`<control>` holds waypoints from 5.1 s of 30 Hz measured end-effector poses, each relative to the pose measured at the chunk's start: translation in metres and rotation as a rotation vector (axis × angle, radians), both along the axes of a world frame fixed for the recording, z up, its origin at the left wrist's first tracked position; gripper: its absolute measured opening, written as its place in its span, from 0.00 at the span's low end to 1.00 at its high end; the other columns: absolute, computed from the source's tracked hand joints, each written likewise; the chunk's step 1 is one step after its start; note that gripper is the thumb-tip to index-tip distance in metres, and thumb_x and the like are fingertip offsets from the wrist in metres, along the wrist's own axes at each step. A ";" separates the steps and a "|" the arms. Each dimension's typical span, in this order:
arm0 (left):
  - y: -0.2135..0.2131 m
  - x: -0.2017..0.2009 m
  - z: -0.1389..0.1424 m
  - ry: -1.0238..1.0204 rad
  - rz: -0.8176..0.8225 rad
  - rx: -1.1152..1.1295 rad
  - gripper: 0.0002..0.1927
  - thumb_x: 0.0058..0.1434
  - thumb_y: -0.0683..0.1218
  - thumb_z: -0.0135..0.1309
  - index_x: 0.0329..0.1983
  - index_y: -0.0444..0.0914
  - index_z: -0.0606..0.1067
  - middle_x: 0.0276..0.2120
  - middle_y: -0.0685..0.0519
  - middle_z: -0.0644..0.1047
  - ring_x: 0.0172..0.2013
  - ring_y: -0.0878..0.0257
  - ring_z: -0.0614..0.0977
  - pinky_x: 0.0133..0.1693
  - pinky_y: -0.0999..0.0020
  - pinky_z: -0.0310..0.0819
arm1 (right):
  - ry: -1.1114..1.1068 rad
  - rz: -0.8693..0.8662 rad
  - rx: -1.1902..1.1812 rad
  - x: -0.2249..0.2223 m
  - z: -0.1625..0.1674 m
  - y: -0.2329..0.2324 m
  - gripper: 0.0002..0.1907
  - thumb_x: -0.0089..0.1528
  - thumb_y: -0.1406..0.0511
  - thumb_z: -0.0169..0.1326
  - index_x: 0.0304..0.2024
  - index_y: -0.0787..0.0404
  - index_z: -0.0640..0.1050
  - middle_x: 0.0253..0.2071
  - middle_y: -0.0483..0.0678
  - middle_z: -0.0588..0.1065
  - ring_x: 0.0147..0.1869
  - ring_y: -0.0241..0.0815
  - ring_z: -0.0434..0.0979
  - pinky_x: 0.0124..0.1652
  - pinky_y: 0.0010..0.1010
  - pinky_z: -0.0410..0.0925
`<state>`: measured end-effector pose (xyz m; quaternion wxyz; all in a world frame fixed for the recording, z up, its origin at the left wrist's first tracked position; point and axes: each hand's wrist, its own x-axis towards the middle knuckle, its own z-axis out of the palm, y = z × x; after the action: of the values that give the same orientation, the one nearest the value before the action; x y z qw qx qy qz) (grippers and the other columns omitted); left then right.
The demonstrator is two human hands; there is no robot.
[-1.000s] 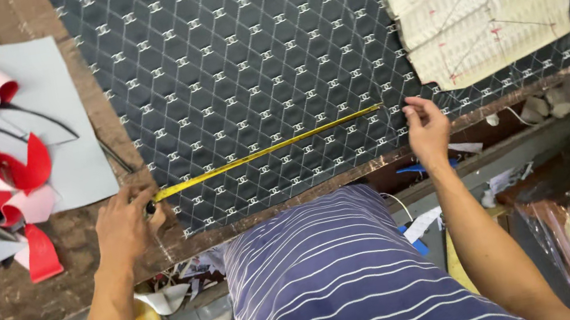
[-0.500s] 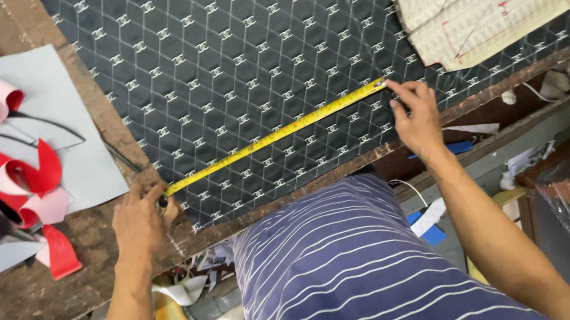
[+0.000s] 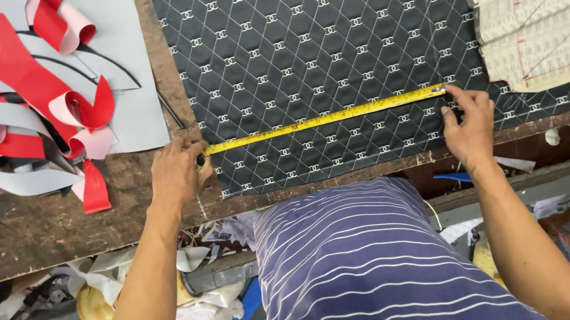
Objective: The person clears newspapers off a workbench, then measures a large black quilted fabric panel with a tape measure in several directions and marks points on it. They then use scissors to cut the fabric along a marked line, holding the material steady with the other hand.
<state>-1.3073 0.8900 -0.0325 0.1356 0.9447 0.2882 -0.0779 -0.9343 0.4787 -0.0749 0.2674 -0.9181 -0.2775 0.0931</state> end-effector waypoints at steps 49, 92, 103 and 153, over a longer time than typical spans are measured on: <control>0.002 -0.005 -0.003 -0.029 -0.018 0.031 0.19 0.56 0.52 0.62 0.52 0.48 0.81 0.46 0.47 0.76 0.48 0.50 0.78 0.50 0.53 0.71 | 0.052 -0.200 0.004 0.015 -0.007 0.023 0.08 0.68 0.60 0.62 0.48 0.52 0.81 0.39 0.47 0.71 0.42 0.44 0.71 0.44 0.38 0.68; -0.066 0.072 0.038 0.061 -0.027 0.051 0.28 0.66 0.56 0.51 0.70 0.49 0.72 0.38 0.43 0.78 0.38 0.51 0.81 0.42 0.51 0.74 | 0.096 -0.249 -0.075 0.017 0.019 0.029 0.09 0.66 0.59 0.57 0.46 0.52 0.79 0.37 0.50 0.71 0.44 0.51 0.72 0.43 0.44 0.67; -0.114 0.129 0.016 -0.304 -0.073 0.073 0.14 0.62 0.52 0.57 0.48 0.44 0.82 0.35 0.47 0.75 0.40 0.52 0.77 0.43 0.56 0.67 | 0.039 -0.251 -0.033 0.015 0.019 0.030 0.08 0.65 0.58 0.59 0.45 0.51 0.79 0.36 0.50 0.71 0.44 0.53 0.72 0.43 0.44 0.67; -0.374 0.338 -0.052 -0.294 0.972 -0.156 0.15 0.61 0.54 0.58 0.46 0.45 0.84 0.42 0.45 0.82 0.43 0.47 0.83 0.46 0.55 0.76 | -0.090 0.152 -0.160 0.338 0.023 -0.195 0.48 0.63 0.46 0.53 0.74 0.66 0.53 0.77 0.66 0.47 0.81 0.62 0.41 0.71 0.57 0.38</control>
<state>-0.9695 0.5160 -0.0841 0.2655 0.6894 0.6655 0.1066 -0.5964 0.2834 -0.0518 0.1724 -0.9160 -0.3498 0.0937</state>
